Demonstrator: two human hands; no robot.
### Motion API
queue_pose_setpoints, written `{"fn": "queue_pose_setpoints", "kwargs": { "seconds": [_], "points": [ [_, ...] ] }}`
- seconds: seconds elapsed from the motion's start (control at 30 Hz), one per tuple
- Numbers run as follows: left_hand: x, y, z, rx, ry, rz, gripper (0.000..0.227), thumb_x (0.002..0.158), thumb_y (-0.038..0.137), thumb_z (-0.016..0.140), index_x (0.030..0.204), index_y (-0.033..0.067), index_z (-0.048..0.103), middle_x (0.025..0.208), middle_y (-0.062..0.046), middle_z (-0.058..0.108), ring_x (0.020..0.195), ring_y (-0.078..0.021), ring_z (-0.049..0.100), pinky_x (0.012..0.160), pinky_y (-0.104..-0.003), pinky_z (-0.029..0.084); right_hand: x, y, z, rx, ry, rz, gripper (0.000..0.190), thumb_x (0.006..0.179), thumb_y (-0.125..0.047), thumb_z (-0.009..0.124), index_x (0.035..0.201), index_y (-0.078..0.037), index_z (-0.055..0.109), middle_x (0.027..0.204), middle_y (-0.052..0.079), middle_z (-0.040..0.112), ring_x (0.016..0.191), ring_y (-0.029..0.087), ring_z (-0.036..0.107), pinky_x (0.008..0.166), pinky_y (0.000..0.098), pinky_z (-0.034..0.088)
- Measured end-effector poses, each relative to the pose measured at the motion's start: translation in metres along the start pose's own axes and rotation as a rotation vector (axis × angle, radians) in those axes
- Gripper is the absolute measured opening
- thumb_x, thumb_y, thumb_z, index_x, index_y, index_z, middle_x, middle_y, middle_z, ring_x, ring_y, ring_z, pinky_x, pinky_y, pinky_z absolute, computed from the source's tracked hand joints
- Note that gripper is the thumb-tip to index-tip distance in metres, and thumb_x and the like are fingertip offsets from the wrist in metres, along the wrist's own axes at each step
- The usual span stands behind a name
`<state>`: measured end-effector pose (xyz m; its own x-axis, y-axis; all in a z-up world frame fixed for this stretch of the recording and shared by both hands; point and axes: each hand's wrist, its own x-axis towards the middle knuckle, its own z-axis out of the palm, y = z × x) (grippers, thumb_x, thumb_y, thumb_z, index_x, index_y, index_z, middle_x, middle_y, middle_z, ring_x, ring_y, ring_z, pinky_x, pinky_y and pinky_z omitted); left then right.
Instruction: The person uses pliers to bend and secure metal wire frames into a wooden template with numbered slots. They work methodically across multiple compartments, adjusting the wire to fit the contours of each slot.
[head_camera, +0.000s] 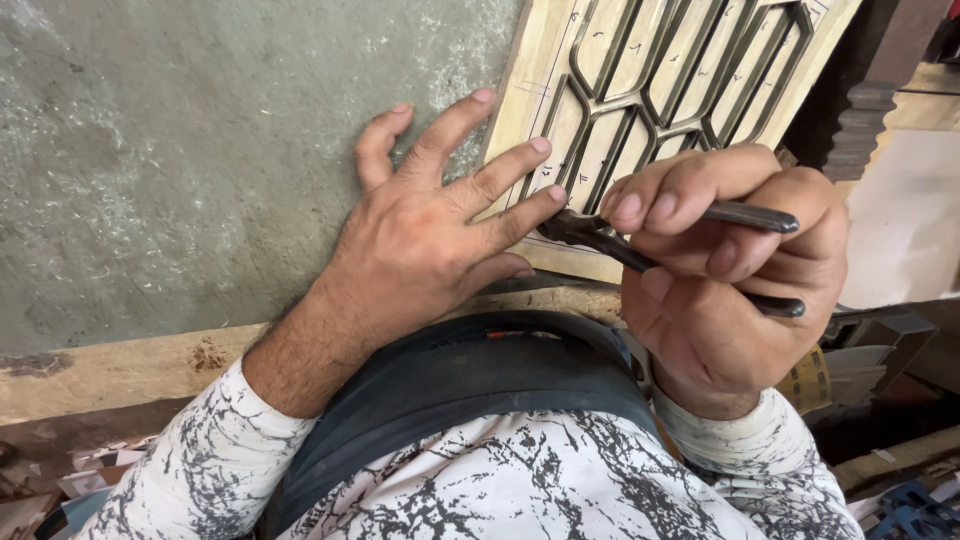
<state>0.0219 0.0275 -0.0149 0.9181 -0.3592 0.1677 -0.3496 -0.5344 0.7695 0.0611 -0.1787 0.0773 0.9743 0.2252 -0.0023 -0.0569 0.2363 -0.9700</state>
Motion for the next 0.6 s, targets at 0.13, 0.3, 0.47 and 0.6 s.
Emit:
{"fn": "queue_pose_setpoints", "kwargs": {
  "seconds": [0.13,0.3,0.47,0.6],
  "points": [
    [0.001,0.001,-0.002,-0.004,-0.003,-0.009,0.058,0.085,0.046,0.085,0.137,0.0286,0.069,0.155,0.003,0.055,0.152,-0.0309,0.03,0.119,-0.064,0.014,0.0,0.001,0.0,0.009,0.024,-0.003,0.021,0.102,0.013,0.051,0.104,-0.007,0.049,0.105,0.017,0.064,0.097,0.028,0.069,0.091,0.04,0.057],
    [0.001,0.001,-0.003,0.005,0.003,-0.006,0.057,0.085,0.045,0.086,0.137,0.028,0.069,0.156,0.003,0.055,0.152,-0.0315,0.031,0.118,-0.065,0.015,0.003,0.001,0.001,-0.013,0.048,0.0,0.034,0.085,0.022,0.045,0.1,-0.008,0.047,0.103,0.017,0.062,0.094,0.028,0.068,0.092,0.041,0.059],
    [0.001,0.001,-0.003,-0.006,0.003,-0.008,0.057,0.085,0.045,0.086,0.137,0.0284,0.069,0.156,0.003,0.055,0.152,-0.0317,0.031,0.118,-0.065,0.016,0.011,-0.002,0.009,-0.008,0.038,-0.002,0.04,0.079,0.023,0.037,0.103,-0.009,0.045,0.104,0.017,0.062,0.09,0.026,0.067,0.089,0.0389,0.06],
    [0.0,0.001,0.0,0.007,0.026,0.001,0.061,0.082,0.047,0.089,0.137,0.0272,0.068,0.156,0.0,0.054,0.152,-0.0319,0.032,0.119,-0.064,0.015,0.02,-0.002,0.014,0.002,0.012,0.045,0.041,0.086,0.023,0.035,0.108,-0.01,0.044,0.09,0.013,0.059,0.075,0.019,0.062,0.071,0.0333,0.055]
  ]
}}
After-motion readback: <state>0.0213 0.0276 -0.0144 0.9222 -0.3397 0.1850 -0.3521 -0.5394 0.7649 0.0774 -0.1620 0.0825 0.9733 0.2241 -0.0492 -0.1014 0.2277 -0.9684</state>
